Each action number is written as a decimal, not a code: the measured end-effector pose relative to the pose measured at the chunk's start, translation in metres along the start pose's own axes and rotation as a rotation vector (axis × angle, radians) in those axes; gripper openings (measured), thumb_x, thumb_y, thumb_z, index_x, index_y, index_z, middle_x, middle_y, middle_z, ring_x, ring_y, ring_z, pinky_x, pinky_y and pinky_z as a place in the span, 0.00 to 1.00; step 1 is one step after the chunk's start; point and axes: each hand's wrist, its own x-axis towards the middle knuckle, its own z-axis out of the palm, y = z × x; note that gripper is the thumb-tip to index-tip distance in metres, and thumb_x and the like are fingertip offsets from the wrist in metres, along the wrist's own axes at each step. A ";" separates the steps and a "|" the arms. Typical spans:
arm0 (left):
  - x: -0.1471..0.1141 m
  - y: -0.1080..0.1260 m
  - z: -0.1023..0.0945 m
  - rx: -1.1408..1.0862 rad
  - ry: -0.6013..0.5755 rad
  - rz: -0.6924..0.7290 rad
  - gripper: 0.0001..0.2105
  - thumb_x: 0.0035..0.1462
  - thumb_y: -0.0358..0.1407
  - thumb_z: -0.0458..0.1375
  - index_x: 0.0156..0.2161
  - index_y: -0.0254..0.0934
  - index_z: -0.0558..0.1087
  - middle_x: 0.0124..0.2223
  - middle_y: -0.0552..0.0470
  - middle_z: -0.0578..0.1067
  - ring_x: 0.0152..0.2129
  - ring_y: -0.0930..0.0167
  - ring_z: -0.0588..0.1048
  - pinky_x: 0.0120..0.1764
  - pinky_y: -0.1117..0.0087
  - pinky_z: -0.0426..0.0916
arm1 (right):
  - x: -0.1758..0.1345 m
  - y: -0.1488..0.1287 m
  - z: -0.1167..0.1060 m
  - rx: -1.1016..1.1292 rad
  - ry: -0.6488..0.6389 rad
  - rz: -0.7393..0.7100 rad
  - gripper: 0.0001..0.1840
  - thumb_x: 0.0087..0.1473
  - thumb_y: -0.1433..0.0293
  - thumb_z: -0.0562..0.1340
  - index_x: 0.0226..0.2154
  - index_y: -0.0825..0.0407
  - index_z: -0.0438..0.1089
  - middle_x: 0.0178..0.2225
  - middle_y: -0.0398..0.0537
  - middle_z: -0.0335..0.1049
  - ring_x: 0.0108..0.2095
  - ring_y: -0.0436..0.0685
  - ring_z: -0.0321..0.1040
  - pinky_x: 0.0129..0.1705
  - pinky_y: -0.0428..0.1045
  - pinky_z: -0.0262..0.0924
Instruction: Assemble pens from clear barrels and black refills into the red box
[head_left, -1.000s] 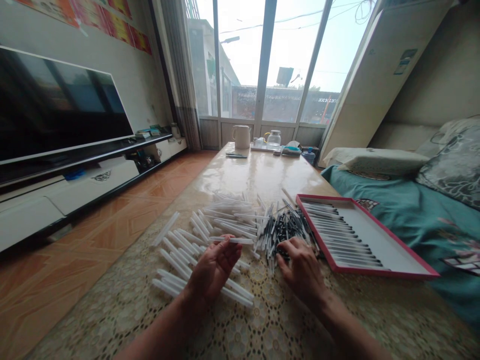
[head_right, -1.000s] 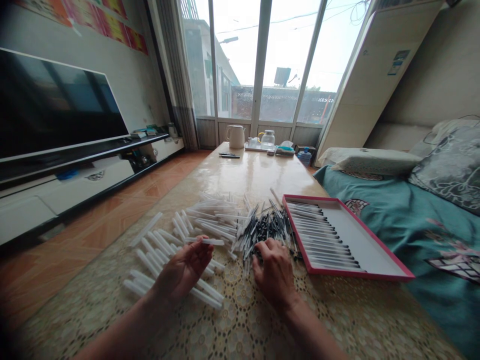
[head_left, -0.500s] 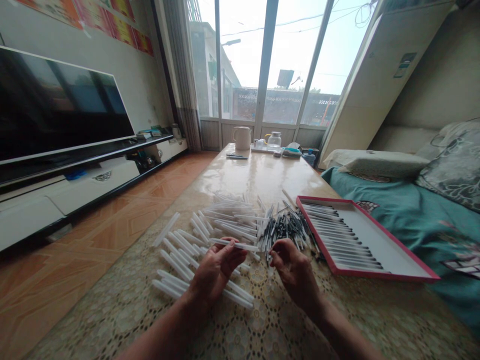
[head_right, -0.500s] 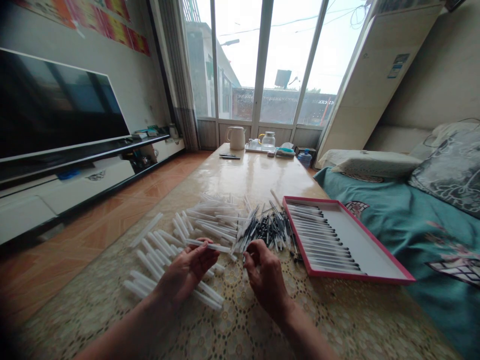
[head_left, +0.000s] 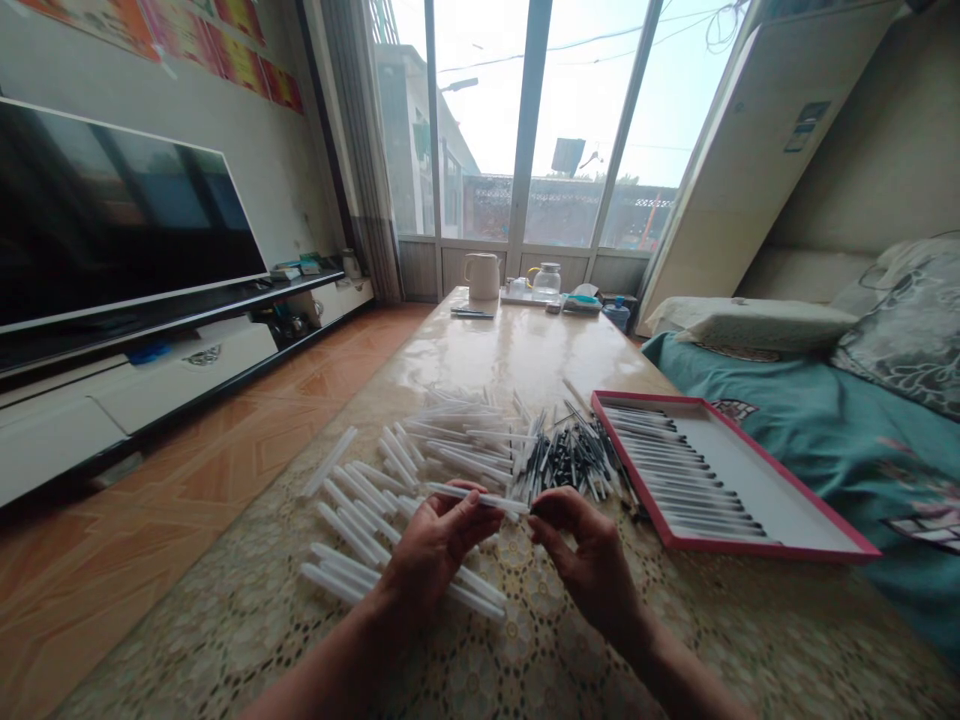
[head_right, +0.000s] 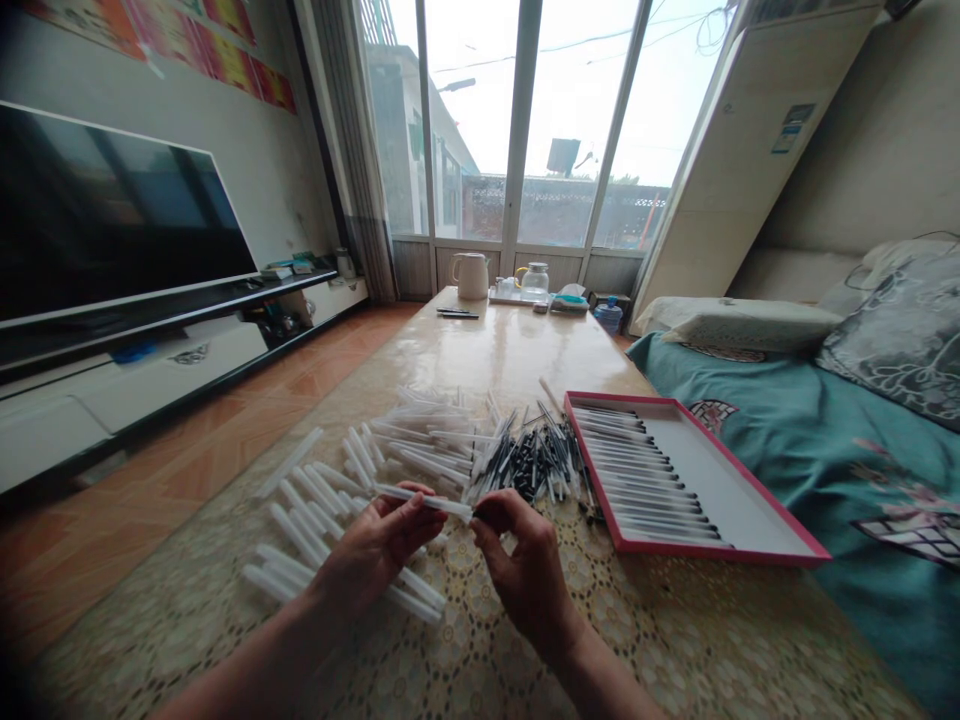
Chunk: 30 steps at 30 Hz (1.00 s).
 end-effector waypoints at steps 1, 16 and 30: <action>0.000 0.000 0.000 0.001 0.005 -0.001 0.10 0.44 0.30 0.67 0.32 0.33 0.72 0.29 0.49 0.79 0.27 0.70 0.79 0.35 0.72 0.73 | 0.000 0.000 0.000 0.004 -0.002 0.001 0.03 0.54 0.70 0.60 0.34 0.51 0.66 0.27 0.43 0.68 0.27 0.51 0.66 0.32 0.46 0.64; 0.001 -0.002 -0.001 0.021 -0.021 -0.009 0.12 0.41 0.32 0.68 0.31 0.32 0.72 0.29 0.49 0.79 0.27 0.69 0.78 0.33 0.72 0.73 | 0.000 0.003 -0.001 0.036 -0.015 0.024 0.04 0.54 0.69 0.60 0.33 0.52 0.66 0.27 0.43 0.67 0.25 0.50 0.67 0.29 0.45 0.62; 0.002 -0.001 -0.002 0.112 -0.130 0.012 0.10 0.45 0.33 0.66 0.32 0.32 0.72 0.29 0.47 0.80 0.27 0.70 0.78 0.33 0.72 0.73 | -0.004 0.008 0.000 0.025 -0.117 0.151 0.20 0.60 0.58 0.51 0.23 0.52 0.61 0.16 0.38 0.60 0.14 0.46 0.60 0.17 0.41 0.53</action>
